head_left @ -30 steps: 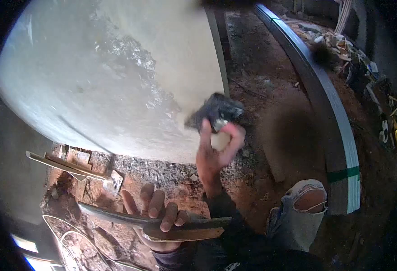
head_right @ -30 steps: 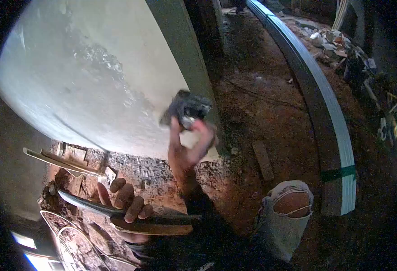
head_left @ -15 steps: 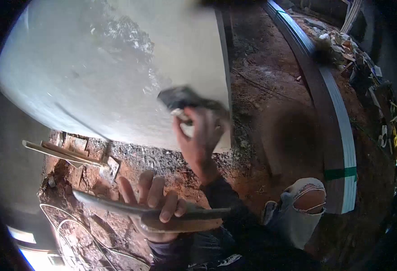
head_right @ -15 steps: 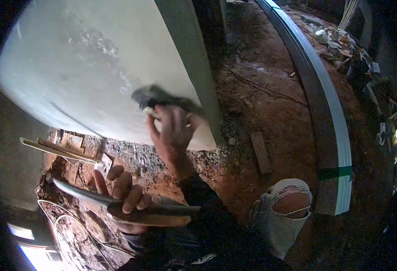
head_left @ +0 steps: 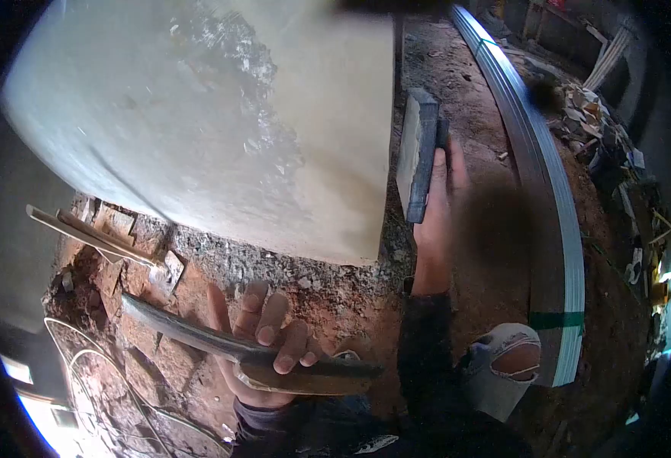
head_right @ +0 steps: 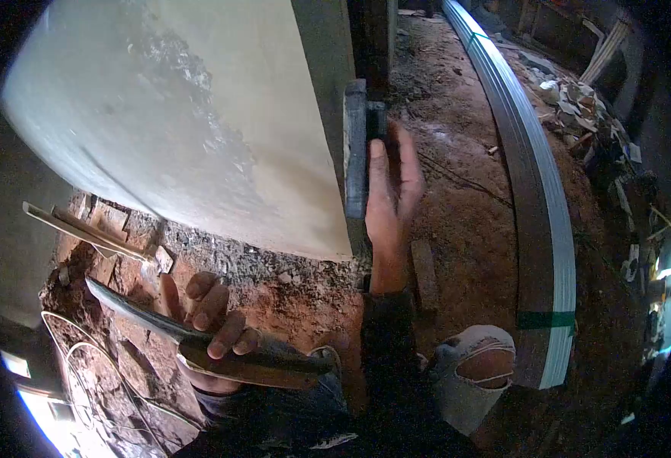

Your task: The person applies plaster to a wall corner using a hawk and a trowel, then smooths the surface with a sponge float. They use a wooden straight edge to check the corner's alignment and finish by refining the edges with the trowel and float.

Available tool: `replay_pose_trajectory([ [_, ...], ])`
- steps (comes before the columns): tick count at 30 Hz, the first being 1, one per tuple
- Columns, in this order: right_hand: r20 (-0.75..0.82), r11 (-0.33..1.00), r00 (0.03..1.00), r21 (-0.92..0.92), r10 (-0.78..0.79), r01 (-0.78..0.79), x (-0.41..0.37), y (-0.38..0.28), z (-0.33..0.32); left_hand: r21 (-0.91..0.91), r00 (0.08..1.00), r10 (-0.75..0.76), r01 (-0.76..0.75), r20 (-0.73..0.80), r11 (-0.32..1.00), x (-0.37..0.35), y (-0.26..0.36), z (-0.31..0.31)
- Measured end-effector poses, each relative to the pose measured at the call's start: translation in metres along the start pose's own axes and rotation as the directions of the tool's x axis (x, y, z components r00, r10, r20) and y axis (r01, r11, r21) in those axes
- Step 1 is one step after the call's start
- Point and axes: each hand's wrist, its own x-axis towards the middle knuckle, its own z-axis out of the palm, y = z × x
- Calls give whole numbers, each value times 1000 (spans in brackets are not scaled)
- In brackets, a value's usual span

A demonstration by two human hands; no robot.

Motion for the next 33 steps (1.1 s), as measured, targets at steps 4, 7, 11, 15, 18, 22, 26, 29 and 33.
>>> replay_pose_trajectory([
  [4,62,992,995,-95,-78,84,3,27,3,11,1000,9,-8,-13,1000,3,0,3],
  [7,90,876,994,-471,-66,101,18,101,-42,21,1000,14,-13,-13,1000,3,-5,3],
  [11,55,979,998,-203,3,8,29,91,-42,41,1000,-27,27,-3,999,10,-8,1],
  [15,190,982,970,-78,-154,171,16,29,-5,39,1000,-28,27,3,999,10,-7,-2],
  [18,154,957,982,-251,-112,148,32,72,-28,42,1000,-16,15,19,999,11,-8,0],
  [22,-83,946,987,-308,-137,105,17,107,-58,40,999,-29,28,32,999,12,-9,3],
  [26,-191,838,862,-404,-469,367,-57,50,-17,33,1000,-25,25,3,999,4,-5,3],
  [29,132,525,788,-678,-602,514,-68,4,17,15,1000,-4,5,-20,1000,1,-2,4],
  [33,159,456,766,-721,-623,521,-57,12,40,10,1000,-17,17,24,1000,-3,8,3],
])
